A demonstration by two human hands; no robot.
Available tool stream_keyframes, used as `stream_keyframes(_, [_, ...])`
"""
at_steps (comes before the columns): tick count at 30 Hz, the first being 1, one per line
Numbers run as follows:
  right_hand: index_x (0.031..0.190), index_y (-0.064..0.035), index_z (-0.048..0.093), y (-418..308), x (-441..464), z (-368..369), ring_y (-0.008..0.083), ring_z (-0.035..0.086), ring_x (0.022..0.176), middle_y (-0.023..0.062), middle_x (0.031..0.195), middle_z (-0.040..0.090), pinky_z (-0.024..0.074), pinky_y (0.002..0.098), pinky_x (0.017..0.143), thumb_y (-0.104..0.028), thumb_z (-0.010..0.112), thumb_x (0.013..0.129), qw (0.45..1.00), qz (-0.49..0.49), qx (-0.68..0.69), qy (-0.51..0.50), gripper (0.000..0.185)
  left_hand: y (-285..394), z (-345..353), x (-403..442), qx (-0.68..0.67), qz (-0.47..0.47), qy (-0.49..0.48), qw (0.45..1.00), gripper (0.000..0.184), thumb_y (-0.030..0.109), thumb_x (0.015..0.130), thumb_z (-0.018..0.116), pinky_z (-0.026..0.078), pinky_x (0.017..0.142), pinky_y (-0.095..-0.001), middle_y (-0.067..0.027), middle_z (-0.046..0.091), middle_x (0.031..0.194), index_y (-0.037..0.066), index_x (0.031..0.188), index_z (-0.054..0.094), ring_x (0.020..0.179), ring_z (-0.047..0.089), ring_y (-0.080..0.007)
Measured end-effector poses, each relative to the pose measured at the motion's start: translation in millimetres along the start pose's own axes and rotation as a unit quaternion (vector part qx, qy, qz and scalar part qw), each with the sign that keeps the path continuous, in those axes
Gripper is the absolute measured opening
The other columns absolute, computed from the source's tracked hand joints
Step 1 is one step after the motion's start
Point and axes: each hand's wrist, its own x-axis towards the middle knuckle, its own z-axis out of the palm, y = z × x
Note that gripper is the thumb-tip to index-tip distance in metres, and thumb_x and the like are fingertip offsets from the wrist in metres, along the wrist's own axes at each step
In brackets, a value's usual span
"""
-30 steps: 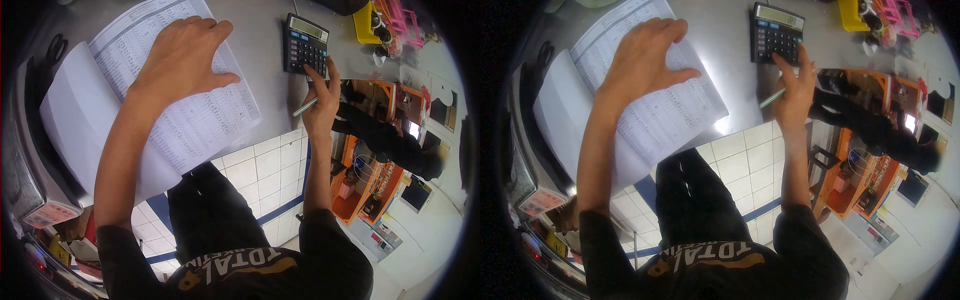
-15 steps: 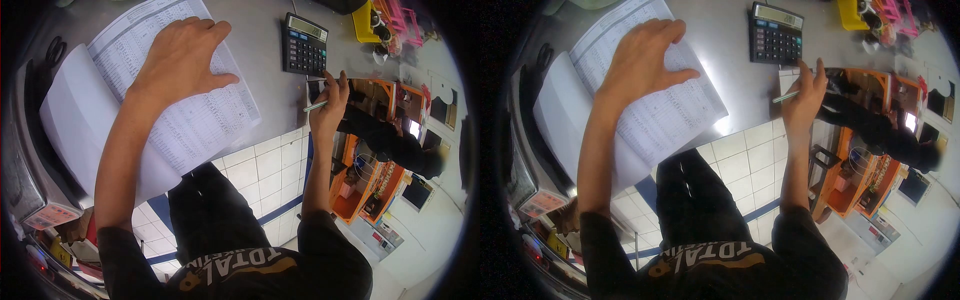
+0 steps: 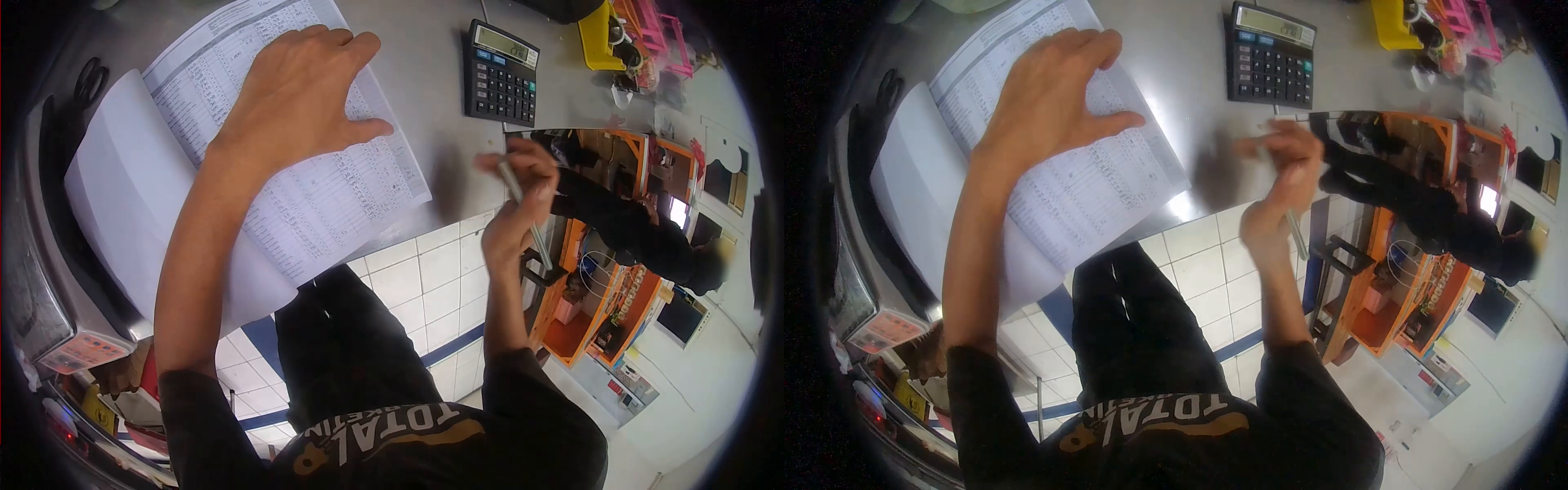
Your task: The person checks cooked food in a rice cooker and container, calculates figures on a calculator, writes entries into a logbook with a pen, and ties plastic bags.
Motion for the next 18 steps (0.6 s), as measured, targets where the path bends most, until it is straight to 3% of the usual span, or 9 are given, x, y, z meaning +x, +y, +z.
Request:
stream_keyframes(2, [0.091,0.0024,0.057,-20.4,-14.2,1.9,0.0277,0.070,0.097,0.0187,0.110,0.055,0.0577,0.0472,0.092,-0.038,0.026,0.112,0.942,0.160,0.274,-0.113,0.055,1.2,0.1,-0.3,0.003,-0.010,-0.008,1.000,0.054,0.040,0.072,0.092,0.055,0.090,-0.0440,-0.0159,0.072,0.106,0.010,0.109,0.068,0.101,0.069,-0.0328])
stream_keyframes(3, [0.091,0.0024,0.057,-22.6,-19.2,5.8,0.0277,0.070,0.097,0.0187,0.110,0.055,0.0577,0.0472,0.092,-0.038,0.026,0.112,0.940,0.166,0.277,-0.114,0.055,1.9,-0.5,-0.4,0.004,-0.013,-0.014,1.000,0.054,0.040,0.072,0.092,0.055,0.090,-0.0440,-0.0159,0.072,0.106,0.010,0.109,0.068,0.101,0.069,-0.0328])
stream_keyframes(5, [0.092,-0.0008,0.060,-26.5,-30.5,14.0,0.0212,0.070,0.084,0.0133,0.099,0.057,0.0584,0.0327,0.075,-0.029,0.046,0.108,0.902,0.183,0.359,-0.155,0.035,5.1,-3.8,1.2,-0.005,-0.022,-0.048,0.999,0.057,0.043,0.072,0.091,0.054,0.092,-0.0446,-0.0158,0.072,0.107,0.008,0.110,0.068,0.102,0.068,-0.0349])
stream_keyframes(6, [0.092,-0.0008,0.060,-27.9,-33.4,17.9,0.0212,0.070,0.084,0.0133,0.099,0.057,0.0584,0.0327,0.075,-0.029,0.046,0.108,0.900,0.188,0.362,-0.156,0.035,6.5,-7.7,2.6,-0.003,-0.025,-0.053,0.998,0.057,0.043,0.072,0.091,0.054,0.092,-0.0446,-0.0158,0.072,0.107,0.008,0.110,0.068,0.102,0.068,-0.0349])
stream_keyframes(8, [0.087,-0.0009,0.061,-27.2,-34.7,24.1,0.0168,0.070,0.080,0.0134,0.101,0.058,0.0587,0.0278,0.069,-0.009,0.063,0.096,0.932,0.162,0.263,-0.187,0.013,11.6,-17.4,9.0,0.009,0.009,-0.053,0.999,0.068,0.046,0.068,0.087,0.050,0.089,-0.0459,-0.0198,0.067,0.096,-0.001,0.110,0.063,0.099,0.063,-0.0383])
stream_keyframes(9, [0.087,-0.0003,0.061,-19.5,-38.3,26.6,0.0130,0.069,0.078,0.0120,0.100,0.059,0.0575,0.0234,0.065,0.006,0.069,0.081,0.923,0.175,0.296,-0.172,0.011,14.4,-19.5,10.0,0.009,0.007,-0.056,0.998,0.068,0.046,0.068,0.087,0.050,0.089,-0.0459,-0.0198,0.067,0.096,-0.001,0.110,0.063,0.099,0.063,-0.0383])
stream_keyframes(13, [0.086,-0.0008,0.062,-13.4,-42.6,29.3,0.0125,0.068,0.076,0.0107,0.095,0.061,0.0558,0.0228,0.064,0.002,0.072,0.079,0.945,0.160,0.243,-0.149,0.012,24.0,-21.3,4.9,0.041,-0.007,-0.057,0.998,0.076,0.050,0.063,0.089,0.049,0.093,-0.0453,-0.0193,0.067,0.100,-0.001,0.112,0.063,0.101,0.063,-0.0362])
stream_keyframes(15, [0.083,-0.0017,0.062,-5.6,-39.3,32.5,0.0115,0.066,0.072,0.0087,0.088,0.063,0.0530,0.0220,0.063,0.000,0.076,0.076,0.976,0.051,0.174,-0.117,0.015,24.5,-17.3,5.3,0.047,-0.008,-0.054,0.997,0.077,0.051,0.062,0.089,0.048,0.094,-0.0455,-0.0191,0.066,0.101,-0.001,0.113,0.063,0.102,0.063,-0.0357])
stream_keyframes(18, [0.081,-0.0027,0.063,-8.5,-33.2,34.4,0.0119,0.065,0.068,0.0084,0.084,0.064,0.0502,0.0221,0.061,-0.004,0.078,0.074,0.978,0.073,0.161,-0.106,0.017,22.5,-9.1,6.1,0.059,-0.017,-0.058,0.996,0.078,0.051,0.062,0.090,0.048,0.095,-0.0461,-0.0192,0.066,0.102,-0.001,0.114,0.062,0.103,0.062,-0.0356])
